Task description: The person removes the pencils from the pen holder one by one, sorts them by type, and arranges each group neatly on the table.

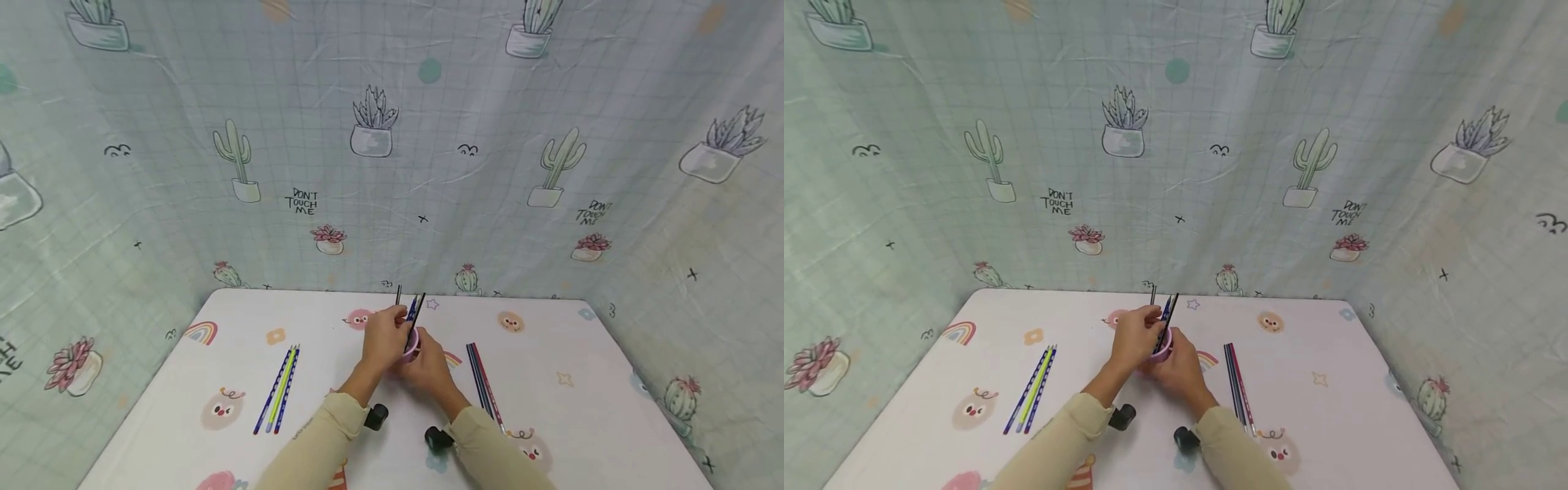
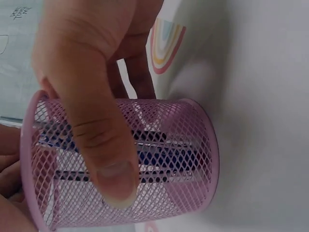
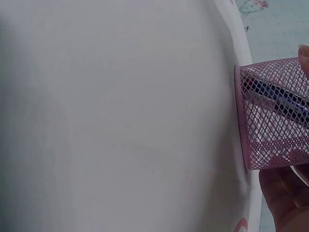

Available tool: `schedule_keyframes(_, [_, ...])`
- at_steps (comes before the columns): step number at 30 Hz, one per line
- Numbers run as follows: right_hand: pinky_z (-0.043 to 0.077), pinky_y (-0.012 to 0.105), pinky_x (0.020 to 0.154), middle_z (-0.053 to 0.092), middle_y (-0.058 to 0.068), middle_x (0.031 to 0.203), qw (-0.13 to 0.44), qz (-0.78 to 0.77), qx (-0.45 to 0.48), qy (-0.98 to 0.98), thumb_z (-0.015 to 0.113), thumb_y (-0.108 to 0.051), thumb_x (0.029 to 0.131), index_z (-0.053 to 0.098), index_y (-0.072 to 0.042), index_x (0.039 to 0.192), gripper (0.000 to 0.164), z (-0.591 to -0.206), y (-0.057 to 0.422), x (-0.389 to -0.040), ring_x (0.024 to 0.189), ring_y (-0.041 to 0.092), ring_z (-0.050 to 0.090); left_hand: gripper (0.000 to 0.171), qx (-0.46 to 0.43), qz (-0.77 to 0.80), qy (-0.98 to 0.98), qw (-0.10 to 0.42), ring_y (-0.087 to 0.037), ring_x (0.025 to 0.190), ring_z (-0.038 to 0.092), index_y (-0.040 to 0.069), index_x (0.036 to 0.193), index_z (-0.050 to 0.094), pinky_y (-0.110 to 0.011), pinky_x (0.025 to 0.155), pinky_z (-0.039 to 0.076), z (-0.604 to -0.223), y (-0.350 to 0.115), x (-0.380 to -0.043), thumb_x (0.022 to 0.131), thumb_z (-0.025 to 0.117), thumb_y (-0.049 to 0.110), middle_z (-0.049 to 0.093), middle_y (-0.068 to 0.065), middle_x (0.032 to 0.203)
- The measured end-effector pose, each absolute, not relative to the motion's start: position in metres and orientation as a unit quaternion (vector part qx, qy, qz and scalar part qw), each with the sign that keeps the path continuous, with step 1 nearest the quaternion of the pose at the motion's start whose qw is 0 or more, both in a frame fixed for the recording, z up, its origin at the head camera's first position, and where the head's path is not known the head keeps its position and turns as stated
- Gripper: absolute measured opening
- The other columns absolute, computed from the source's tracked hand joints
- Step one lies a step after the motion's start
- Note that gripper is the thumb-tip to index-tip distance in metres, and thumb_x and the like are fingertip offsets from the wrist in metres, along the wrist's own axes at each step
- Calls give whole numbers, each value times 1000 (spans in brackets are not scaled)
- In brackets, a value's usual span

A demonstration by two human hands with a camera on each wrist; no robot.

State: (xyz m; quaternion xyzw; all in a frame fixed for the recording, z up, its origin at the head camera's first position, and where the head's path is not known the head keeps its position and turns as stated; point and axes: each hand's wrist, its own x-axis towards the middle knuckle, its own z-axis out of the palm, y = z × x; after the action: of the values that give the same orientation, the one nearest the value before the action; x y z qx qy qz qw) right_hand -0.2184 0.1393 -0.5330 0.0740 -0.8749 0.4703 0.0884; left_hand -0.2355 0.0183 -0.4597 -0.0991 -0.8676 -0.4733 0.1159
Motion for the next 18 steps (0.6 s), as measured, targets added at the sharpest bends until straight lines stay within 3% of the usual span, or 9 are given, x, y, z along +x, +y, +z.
schedule_keyframes(6, [55,52,107,67,18,139,101,468,91,-873,87,-27,77,55,-2,141,76,-533,139,-219,126,33,67,20,-100,-443,-879,145,-25,87,73,-1,112,76,-42,82,62,-464,24,-241,93,73,3,79,-12,94])
schedule_keyframes(11, [57,50,104,69,17,135,97,469,82,-874,88,-28,78,57,-2,137,72,-536,139,-215,120,31,69,6,-79,-453,-880,123,-22,82,66,2,99,74,-39,77,58,-461,23,-240,95,70,5,73,-9,89])
schedule_keyframes(18, [58,49,104,70,13,132,90,477,81,-871,93,-34,75,56,-5,135,76,-534,140,-215,118,29,69,9,-119,-499,-851,110,-23,87,63,0,107,67,-41,81,59,-430,20,-248,101,62,5,70,-13,96])
